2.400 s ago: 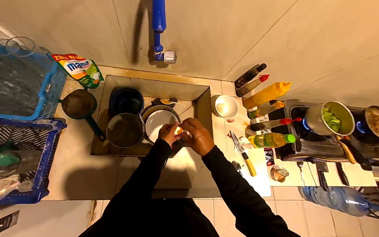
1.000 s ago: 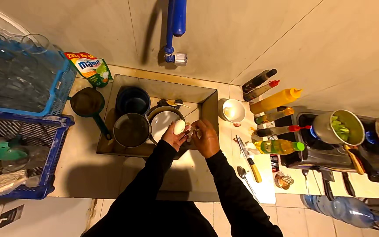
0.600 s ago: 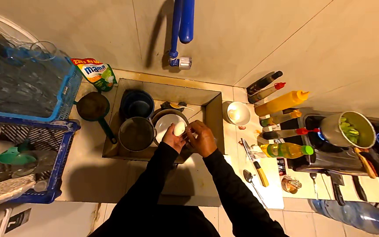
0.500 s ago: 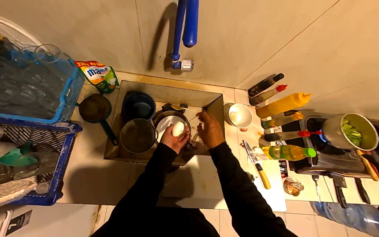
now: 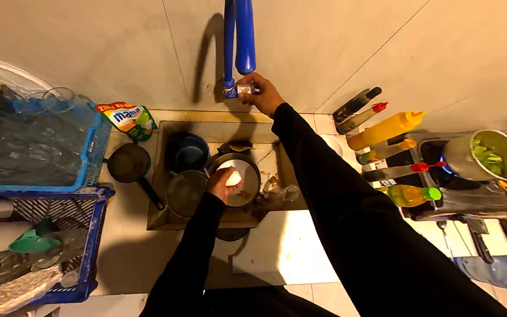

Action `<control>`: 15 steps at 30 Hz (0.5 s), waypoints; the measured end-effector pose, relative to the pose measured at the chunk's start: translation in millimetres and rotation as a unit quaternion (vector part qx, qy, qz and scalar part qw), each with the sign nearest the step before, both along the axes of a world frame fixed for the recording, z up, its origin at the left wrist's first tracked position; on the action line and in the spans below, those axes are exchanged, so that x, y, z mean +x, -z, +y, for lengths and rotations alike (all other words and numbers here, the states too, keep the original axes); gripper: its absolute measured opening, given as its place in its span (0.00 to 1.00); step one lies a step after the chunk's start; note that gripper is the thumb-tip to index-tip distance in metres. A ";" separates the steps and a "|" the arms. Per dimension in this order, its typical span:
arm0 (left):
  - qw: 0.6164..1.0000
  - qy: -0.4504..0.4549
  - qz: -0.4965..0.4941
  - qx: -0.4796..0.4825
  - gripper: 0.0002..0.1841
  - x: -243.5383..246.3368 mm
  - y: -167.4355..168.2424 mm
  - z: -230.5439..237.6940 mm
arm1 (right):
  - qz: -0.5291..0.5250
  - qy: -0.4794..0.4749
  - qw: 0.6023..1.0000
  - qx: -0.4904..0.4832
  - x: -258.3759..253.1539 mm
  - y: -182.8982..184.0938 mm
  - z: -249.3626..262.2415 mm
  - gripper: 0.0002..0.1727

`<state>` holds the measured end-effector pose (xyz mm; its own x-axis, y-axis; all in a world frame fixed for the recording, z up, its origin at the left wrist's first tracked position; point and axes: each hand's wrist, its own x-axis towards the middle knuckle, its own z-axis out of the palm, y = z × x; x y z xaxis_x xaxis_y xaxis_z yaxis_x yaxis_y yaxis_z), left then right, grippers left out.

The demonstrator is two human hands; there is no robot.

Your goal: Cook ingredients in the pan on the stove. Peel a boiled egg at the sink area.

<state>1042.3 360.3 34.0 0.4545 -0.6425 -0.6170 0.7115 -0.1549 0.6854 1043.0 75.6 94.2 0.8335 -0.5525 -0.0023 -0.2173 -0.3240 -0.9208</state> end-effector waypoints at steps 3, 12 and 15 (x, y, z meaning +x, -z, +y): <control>0.998 0.037 -0.030 0.036 0.14 6.4 2.6 -1.4 | 0.016 -0.006 0.981 -0.193 -0.9 0.4 2.4 0.30; 0.968 0.131 -0.167 0.138 0.15 12.9 11.9 -9.6 | 0.124 -0.030 0.983 -0.129 -59.7 18.6 137.5 0.13; 0.952 0.145 -0.201 0.178 0.19 8.3 17.0 -16.4 | 0.165 -0.062 0.982 -0.074 -66.1 18.1 168.6 0.10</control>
